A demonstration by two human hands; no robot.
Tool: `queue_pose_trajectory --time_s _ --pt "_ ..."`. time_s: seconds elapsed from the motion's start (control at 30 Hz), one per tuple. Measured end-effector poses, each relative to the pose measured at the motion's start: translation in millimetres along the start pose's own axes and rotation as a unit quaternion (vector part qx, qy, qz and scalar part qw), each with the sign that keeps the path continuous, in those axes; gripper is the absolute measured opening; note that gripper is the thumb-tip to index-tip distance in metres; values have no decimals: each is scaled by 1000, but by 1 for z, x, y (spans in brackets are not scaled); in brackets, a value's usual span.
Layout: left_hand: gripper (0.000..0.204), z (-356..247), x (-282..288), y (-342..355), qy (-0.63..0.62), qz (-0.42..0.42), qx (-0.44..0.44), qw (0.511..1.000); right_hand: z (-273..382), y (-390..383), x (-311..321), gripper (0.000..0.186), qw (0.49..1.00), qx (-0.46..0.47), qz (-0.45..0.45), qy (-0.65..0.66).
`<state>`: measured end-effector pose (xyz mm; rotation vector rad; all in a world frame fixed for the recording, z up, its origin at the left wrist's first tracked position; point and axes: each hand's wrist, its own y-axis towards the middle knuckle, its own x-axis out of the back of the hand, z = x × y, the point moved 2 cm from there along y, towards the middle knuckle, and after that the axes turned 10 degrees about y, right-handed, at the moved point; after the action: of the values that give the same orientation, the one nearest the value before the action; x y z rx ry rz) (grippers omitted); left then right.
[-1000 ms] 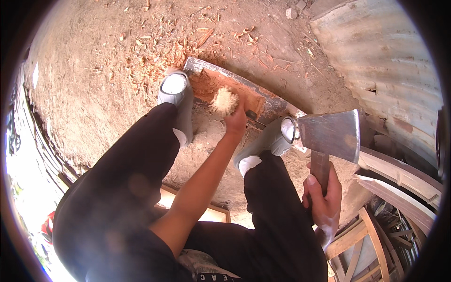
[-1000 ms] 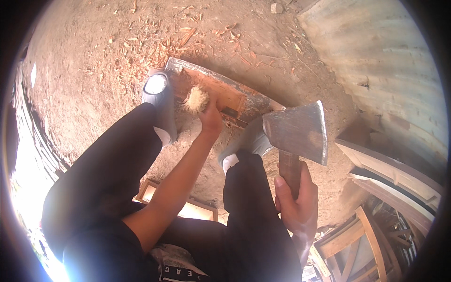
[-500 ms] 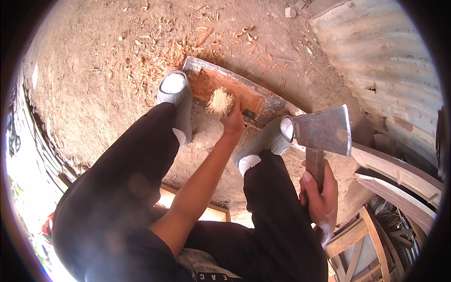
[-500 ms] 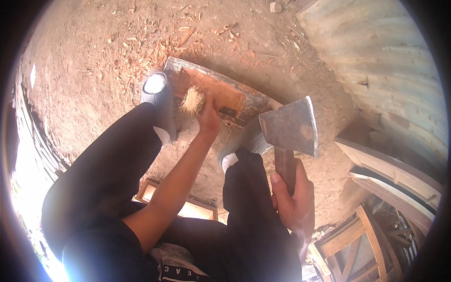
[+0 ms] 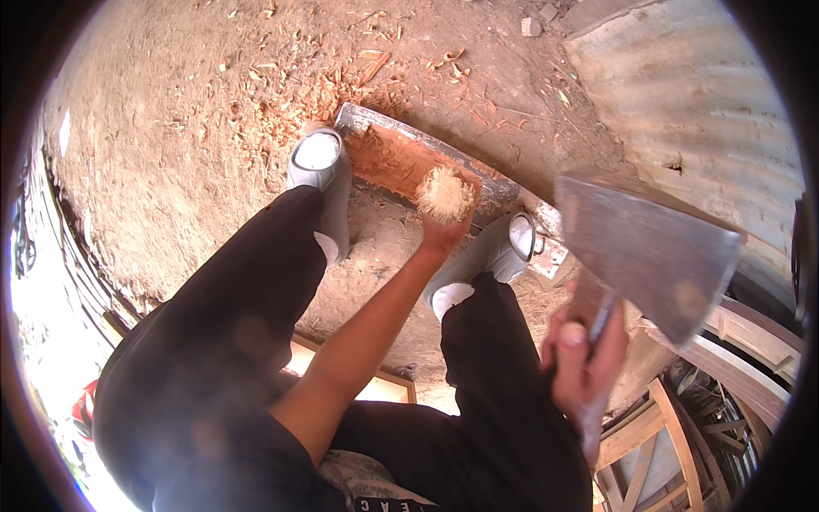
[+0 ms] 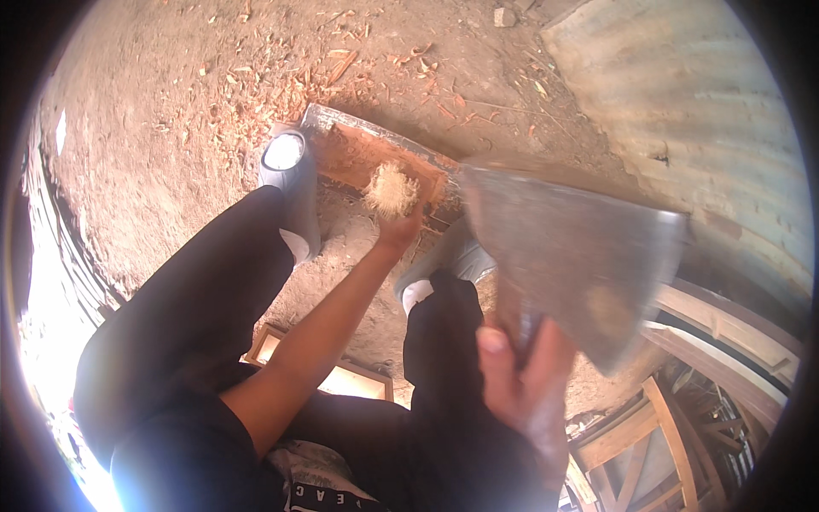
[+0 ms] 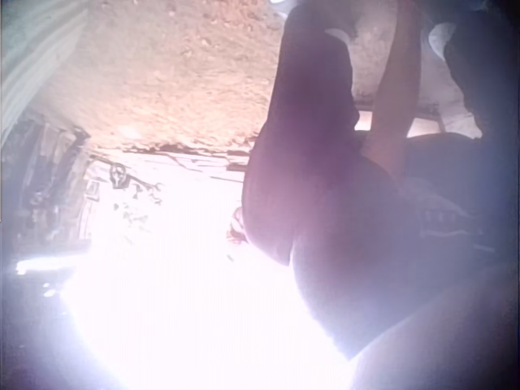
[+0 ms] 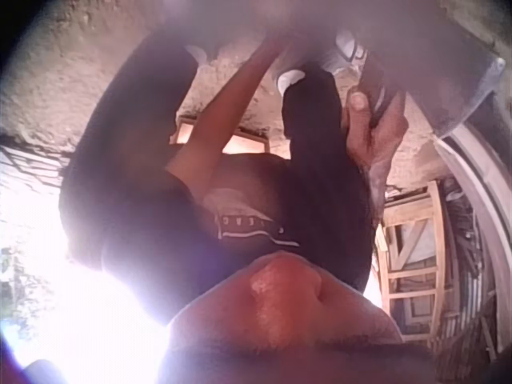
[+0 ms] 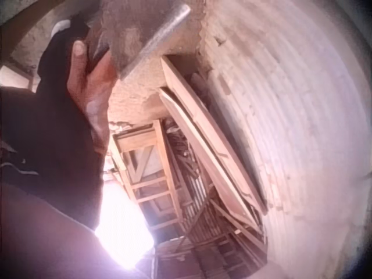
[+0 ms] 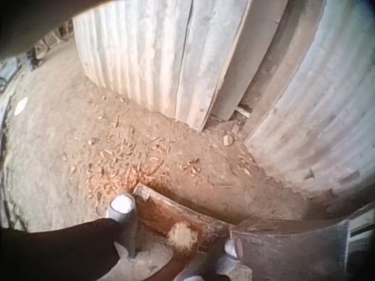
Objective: The person uses a small axe to repeatedly strike and carve a rectangular wooden block resting on a metal frame. Wood shavings accumulate around the work area as the person continues to shape the block.
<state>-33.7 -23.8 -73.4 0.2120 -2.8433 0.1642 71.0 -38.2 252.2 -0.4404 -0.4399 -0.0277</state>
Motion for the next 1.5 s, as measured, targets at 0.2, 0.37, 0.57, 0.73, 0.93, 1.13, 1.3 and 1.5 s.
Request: queue_pose_trajectory --time_s 0.2,0.37,0.57,0.73,0.93,1.13,1.3,1.5 --pt "54 -5 -12 -6 -378 69 117 916 11 42 -27 33 964 23 182 -193" --pt "19 -96 2 0 -54 34 -253 965 -3 15 12 42 988 -92 65 -105" --pt "13 -94 -10 -4 -66 43 -198 977 -12 3 17 29 980 -198 -19 -4" --pt "9 -1 14 22 -29 -254 -101 962 -6 3 15 26 979 -203 8 17" --pt "8 -26 29 28 -385 -76 149 908 -16 4 18 28 979 -200 38 18" --pt "11 -10 24 18 -216 -88 117 965 -6 8 10 31 982 -179 65 -7" --pt "21 -12 18 10 24 -86 -19 996 9 6 10 33 990 -139 17 -15" --pt "31 -12 -15 5 -334 -6 51 941 10 -2 -8 35 996 7 -66 61"
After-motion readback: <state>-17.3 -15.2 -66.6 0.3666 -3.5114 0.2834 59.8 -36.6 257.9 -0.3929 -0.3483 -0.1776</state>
